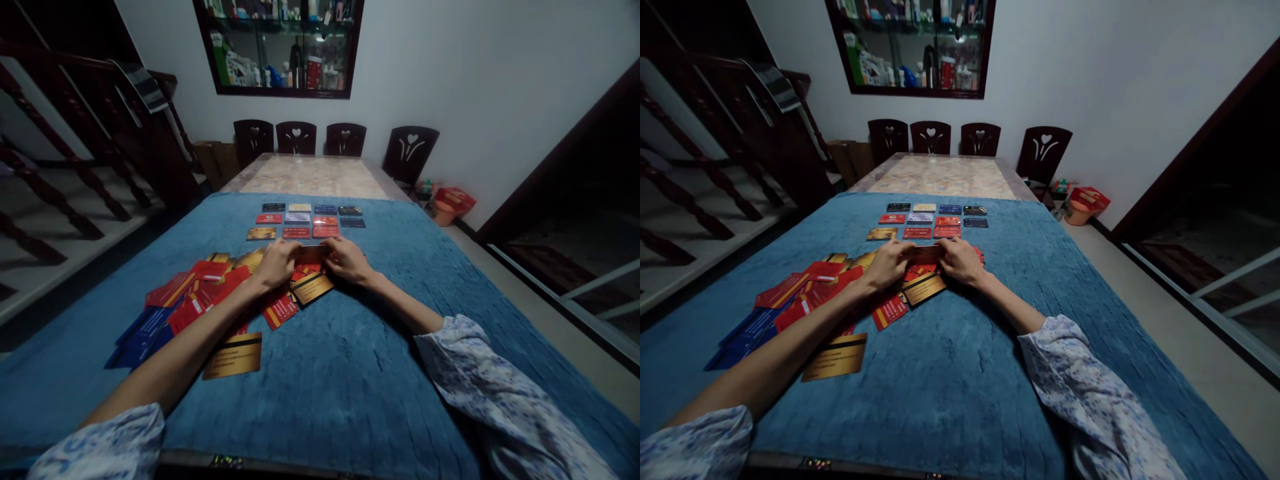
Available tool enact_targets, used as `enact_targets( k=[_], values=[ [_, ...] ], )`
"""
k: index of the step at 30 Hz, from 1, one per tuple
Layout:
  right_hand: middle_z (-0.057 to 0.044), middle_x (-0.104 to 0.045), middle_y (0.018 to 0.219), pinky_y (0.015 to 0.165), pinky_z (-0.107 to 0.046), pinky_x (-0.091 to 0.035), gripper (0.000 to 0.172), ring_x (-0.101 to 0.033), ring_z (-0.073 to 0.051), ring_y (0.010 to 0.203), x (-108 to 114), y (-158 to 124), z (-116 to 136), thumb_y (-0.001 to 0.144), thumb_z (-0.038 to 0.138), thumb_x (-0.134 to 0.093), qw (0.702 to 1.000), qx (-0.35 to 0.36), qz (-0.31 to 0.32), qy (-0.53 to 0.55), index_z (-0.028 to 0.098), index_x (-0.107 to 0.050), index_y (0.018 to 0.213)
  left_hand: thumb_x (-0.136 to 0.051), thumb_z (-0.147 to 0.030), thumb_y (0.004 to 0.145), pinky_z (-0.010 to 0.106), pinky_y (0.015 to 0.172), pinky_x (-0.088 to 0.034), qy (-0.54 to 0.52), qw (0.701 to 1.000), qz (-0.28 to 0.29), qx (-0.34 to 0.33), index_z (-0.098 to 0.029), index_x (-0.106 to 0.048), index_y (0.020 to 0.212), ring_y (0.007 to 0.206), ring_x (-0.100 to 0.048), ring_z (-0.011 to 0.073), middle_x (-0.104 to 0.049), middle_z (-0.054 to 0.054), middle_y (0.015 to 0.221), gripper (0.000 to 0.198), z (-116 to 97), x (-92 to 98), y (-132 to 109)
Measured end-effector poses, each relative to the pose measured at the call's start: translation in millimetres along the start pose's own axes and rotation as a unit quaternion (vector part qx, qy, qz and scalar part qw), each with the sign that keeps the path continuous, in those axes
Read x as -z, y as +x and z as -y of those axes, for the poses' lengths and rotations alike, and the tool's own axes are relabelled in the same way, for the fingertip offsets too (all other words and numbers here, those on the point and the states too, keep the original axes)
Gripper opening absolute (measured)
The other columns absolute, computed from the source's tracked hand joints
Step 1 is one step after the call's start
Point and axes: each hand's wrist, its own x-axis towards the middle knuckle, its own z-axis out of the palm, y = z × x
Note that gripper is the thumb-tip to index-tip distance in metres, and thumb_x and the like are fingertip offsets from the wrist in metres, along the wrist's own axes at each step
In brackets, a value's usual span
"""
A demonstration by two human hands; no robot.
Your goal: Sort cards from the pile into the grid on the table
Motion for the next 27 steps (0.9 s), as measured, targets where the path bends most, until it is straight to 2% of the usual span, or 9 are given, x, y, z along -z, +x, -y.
enact_targets(
  k=[4,7,9,14,19,23,27],
  values=[
    [-0.010,-0.069,0.096,0.081,-0.036,-0.050,0.021,-0.061,-0.025,0.093,-3,-1,-5,0.088,0.022,-0.061,0.999,-0.019,0.001,0.027,0.019,-0.068,0.107,-0.051,-0.013,0.086,0.045,0.090,-0.055,-0.004,1.000,-0.001,0.010,-0.020,-0.073,0.096,0.094,-0.061,0.0260,-0.071,0.008,0.088,0.025,-1,1.2,0],
    [-0.007,-0.067,0.086,0.080,-0.036,-0.049,0.009,-0.060,-0.025,0.093,-5,0,-9,0.085,0.021,-0.061,0.997,-0.031,-0.003,0.065,0.020,-0.069,0.090,-0.052,-0.014,0.085,0.044,0.090,-0.054,-0.006,1.000,-0.006,0.014,-0.021,-0.072,0.091,0.094,-0.061,0.0256,-0.070,0.007,0.087,0.022,-1,2.8,0],
    [-0.007,-0.067,0.086,0.082,-0.037,-0.049,0.008,-0.060,-0.025,0.094,-6,1,-10,0.084,0.021,-0.060,0.995,-0.036,-0.023,0.094,0.020,-0.068,0.084,-0.053,-0.014,0.085,0.044,0.090,-0.054,-0.005,1.000,-0.008,0.020,-0.021,-0.072,0.091,0.096,-0.062,0.0255,-0.070,0.006,0.088,0.021,-1,3.2,0],
    [-0.006,-0.070,0.092,0.084,-0.037,-0.049,0.014,-0.060,-0.023,0.090,-1,3,-4,0.089,0.026,-0.058,0.985,-0.029,-0.090,0.143,0.021,-0.070,0.093,-0.053,-0.014,0.085,0.042,0.091,-0.053,-0.005,0.999,-0.011,0.039,-0.020,-0.074,0.095,0.098,-0.064,0.0250,-0.072,0.006,0.091,0.024,1,2.0,1],
    [-0.007,-0.071,0.097,0.085,-0.037,-0.049,0.018,-0.062,-0.023,0.092,7,7,4,0.095,0.030,-0.054,0.983,-0.007,-0.121,0.136,0.021,-0.068,0.102,-0.053,-0.014,0.085,0.042,0.092,-0.052,-0.006,0.999,-0.011,0.035,-0.019,-0.076,0.098,0.099,-0.064,0.0257,-0.075,0.007,0.094,0.028,1,2.5,2],
    [-0.010,-0.071,0.101,0.085,-0.037,-0.049,0.021,-0.060,-0.024,0.094,15,14,10,0.099,0.028,-0.052,0.986,0.019,-0.134,0.094,0.021,-0.068,0.110,-0.053,-0.015,0.087,0.043,0.092,-0.052,-0.012,0.999,-0.025,0.028,-0.019,-0.077,0.096,0.098,-0.064,0.0259,-0.077,0.007,0.094,0.026,0,4.9,3],
    [-0.010,-0.072,0.098,0.085,-0.039,-0.043,0.024,-0.055,-0.026,0.095,25,23,18,0.102,0.026,-0.049,0.992,0.036,-0.119,0.004,0.021,-0.070,0.111,-0.054,-0.016,0.088,0.043,0.097,-0.052,-0.031,0.998,-0.055,0.029,-0.019,-0.075,0.097,0.102,-0.065,0.0253,-0.078,0.007,0.101,0.023,-3,9.6,4]
  ],
)
